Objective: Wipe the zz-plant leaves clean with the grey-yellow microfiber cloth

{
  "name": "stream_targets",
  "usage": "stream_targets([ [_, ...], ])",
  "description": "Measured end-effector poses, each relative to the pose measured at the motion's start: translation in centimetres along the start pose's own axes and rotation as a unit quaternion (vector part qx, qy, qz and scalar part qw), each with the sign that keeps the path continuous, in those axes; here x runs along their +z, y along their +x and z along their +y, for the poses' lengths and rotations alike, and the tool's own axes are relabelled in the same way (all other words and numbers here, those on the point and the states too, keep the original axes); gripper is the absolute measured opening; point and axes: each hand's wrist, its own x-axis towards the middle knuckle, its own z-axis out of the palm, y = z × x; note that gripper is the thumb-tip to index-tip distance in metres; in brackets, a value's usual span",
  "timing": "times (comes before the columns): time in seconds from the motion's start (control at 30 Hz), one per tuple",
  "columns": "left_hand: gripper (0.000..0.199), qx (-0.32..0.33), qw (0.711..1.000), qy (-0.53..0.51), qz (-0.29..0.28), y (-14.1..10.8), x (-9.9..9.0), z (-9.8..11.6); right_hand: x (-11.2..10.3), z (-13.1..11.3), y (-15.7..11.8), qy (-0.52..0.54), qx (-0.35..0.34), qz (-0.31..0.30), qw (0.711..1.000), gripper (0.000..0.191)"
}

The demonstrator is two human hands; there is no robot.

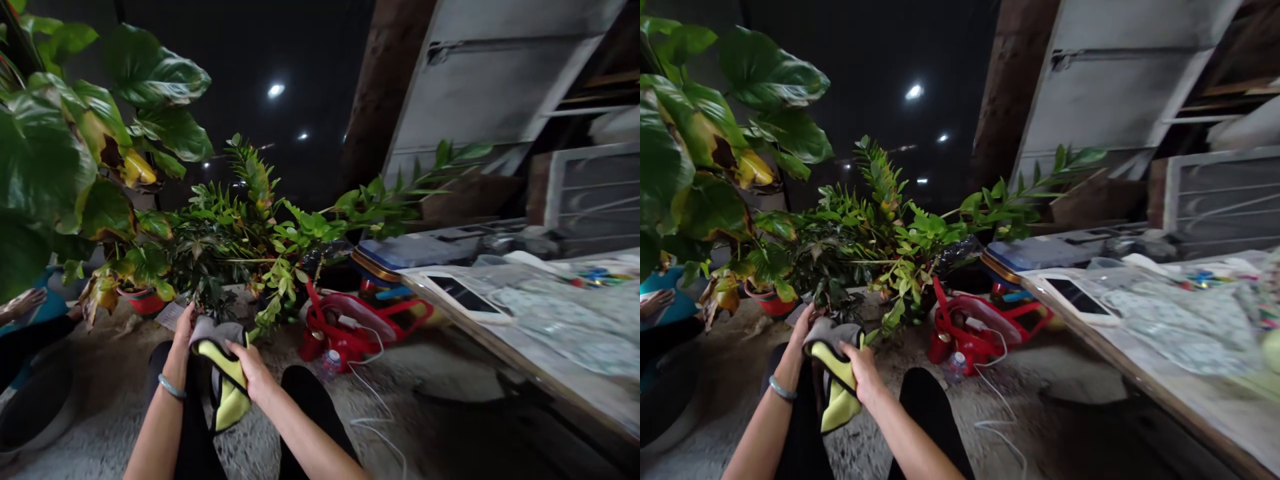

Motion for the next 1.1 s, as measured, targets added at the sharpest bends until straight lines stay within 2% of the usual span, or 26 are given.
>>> stream_targets([
  [0.07,0.029,-0.022,1.000,0.000,0.007,-1.3,0.3,-0.1,-0.9,-0.1,-1.1,-0.050,-0.092,0.001,0.995,0.029],
  [0.17,0.034,-0.025,1.000,0.004,-0.017,-4.3,0.7,-0.6,-2.3,-1.5,-1.8,-0.141,-0.210,0.020,0.967,0.034],
  [0.3,0.047,0.025,0.999,0.027,-0.035,-8.8,0.8,-2.0,-3.6,-1.9,-2.2,-0.173,-0.265,0.015,0.948,0.030],
  [0.4,0.058,0.045,0.996,0.039,-0.062,-12.0,1.2,-3.4,-3.9,-1.1,-2.9,-0.175,-0.267,-0.002,0.948,0.027],
  [0.53,0.057,0.005,0.992,0.029,-0.120,-15.4,2.5,-5.5,-3.6,-0.7,-4.0,-0.088,-0.244,-0.023,0.965,0.032],
  [0.67,0.061,-0.020,0.993,-0.002,-0.119,-17.1,2.9,-6.6,-3.2,-1.2,-5.2,0.055,-0.189,-0.059,0.979,0.030],
  [0.8,0.057,-0.008,0.991,-0.008,-0.133,-17.7,2.4,-6.8,-2.9,-2.0,-6.3,0.133,-0.129,-0.073,0.980,0.027],
  [0.93,0.059,-0.001,0.988,0.006,-0.156,-18.5,2.5,-6.8,-3.3,-2.6,-6.9,0.121,-0.134,-0.083,0.980,0.014],
  [1.1,0.072,0.012,0.980,0.011,-0.198,-19.4,3.3,-6.4,-4.7,-3.0,-6.8,0.052,-0.159,-0.083,0.982,0.024],
])
